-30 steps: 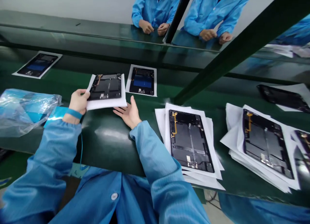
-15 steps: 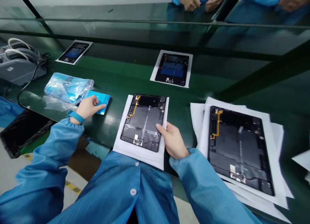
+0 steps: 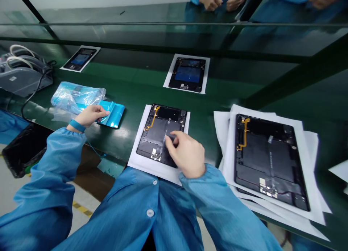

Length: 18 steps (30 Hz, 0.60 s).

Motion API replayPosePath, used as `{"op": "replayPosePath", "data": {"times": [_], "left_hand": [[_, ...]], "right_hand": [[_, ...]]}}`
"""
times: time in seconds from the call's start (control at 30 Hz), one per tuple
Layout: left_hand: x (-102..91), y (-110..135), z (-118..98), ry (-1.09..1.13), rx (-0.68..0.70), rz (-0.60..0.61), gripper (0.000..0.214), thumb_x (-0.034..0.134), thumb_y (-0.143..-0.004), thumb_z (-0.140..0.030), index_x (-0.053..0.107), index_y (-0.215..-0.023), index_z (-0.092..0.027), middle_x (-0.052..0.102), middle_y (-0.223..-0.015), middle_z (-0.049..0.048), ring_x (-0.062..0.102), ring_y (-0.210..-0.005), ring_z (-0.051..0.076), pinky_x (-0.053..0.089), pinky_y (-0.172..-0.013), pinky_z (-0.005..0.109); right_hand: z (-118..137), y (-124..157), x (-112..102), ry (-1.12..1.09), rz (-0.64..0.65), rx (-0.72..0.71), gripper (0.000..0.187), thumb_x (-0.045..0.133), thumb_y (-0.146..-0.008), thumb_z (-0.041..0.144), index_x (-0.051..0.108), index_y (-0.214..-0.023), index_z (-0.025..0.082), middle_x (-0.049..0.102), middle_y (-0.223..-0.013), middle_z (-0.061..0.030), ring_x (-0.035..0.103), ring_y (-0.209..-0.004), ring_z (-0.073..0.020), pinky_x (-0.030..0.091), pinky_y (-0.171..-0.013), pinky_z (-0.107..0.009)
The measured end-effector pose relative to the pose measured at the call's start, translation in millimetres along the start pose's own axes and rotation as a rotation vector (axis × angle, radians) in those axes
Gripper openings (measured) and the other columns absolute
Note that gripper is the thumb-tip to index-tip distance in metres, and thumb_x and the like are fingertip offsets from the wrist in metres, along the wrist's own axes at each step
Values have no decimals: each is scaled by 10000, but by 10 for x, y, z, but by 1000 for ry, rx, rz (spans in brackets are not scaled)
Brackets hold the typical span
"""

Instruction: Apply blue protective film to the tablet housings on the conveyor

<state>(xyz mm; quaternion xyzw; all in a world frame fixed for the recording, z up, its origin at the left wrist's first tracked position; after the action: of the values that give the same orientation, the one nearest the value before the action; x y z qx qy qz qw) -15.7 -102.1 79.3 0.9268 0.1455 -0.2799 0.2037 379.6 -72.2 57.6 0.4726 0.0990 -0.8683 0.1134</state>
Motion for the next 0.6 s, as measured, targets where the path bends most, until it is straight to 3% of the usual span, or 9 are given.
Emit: {"op": "replayPosePath", "data": {"times": [0.17, 0.27, 0.37, 0.47, 0.53, 0.6], "left_hand": [[-36, -15, 43, 140, -18, 0, 493, 829, -682, -528, 468, -587, -205, 435, -474, -36, 380, -426, 81, 298, -430, 225], [-84, 44, -16, 196, 35, -73, 499, 810, -704, -533, 437, -601, -217, 377, -465, -56, 348, -429, 83, 262, -429, 226], [-108, 284, -173, 224, 156, -260, 461, 795, -726, -502, 449, -644, -210, 371, -515, -66, 334, -482, 78, 260, -469, 226], [-4, 728, -386, 197, 285, -386, 428, 806, -735, -501, 522, -662, -188, 452, -579, -47, 384, -563, 87, 322, -541, 239], [154, 1000, -493, 179, 328, -349, 474, 796, -743, -570, 546, -638, -180, 485, -584, -37, 423, -581, 97, 363, -569, 253], [348, 1147, -533, 315, 355, -118, 512, 800, -749, -619, 567, -671, -170, 511, -599, -36, 432, -576, 93, 365, -572, 256]], "right_hand": [[369, -48, 67, -133, 64, -101, 307, 604, -913, 454, 760, -1026, 215, 717, -763, -11, 644, -665, -181, 421, -651, -320], [572, -67, 102, -231, 100, -171, 268, 614, -917, 417, 758, -1009, 210, 716, -771, -21, 636, -672, -178, 451, -673, -327], [868, -102, 201, -460, 167, -242, 234, 643, -906, 385, 744, -1016, 205, 733, -847, -36, 647, -702, -166, 509, -719, -325], [1257, -121, 346, -742, 271, -284, 466, 743, -834, 455, 689, -1212, 187, 745, -1072, -86, 679, -784, -177, 568, -715, -326], [1475, -96, 429, -837, 317, -271, 671, 810, -752, 517, 645, -1299, 167, 732, -1159, -123, 697, -831, -205, 599, -713, -347], [1584, -56, 496, -860, 343, -228, 753, 832, -701, 558, 644, -1303, 147, 749, -1119, -138, 711, -822, -228, 622, -721, -375]]}}
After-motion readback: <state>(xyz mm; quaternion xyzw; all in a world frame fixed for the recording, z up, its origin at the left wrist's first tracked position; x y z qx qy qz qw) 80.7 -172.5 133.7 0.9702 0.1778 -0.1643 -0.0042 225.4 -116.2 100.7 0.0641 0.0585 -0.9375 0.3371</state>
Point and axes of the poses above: each hand's wrist, its own y-axis away from the middle knuckle, its own x-axis out of the palm, z = x × y, the point moved 3 cm from there along -y, towards the middle knuckle
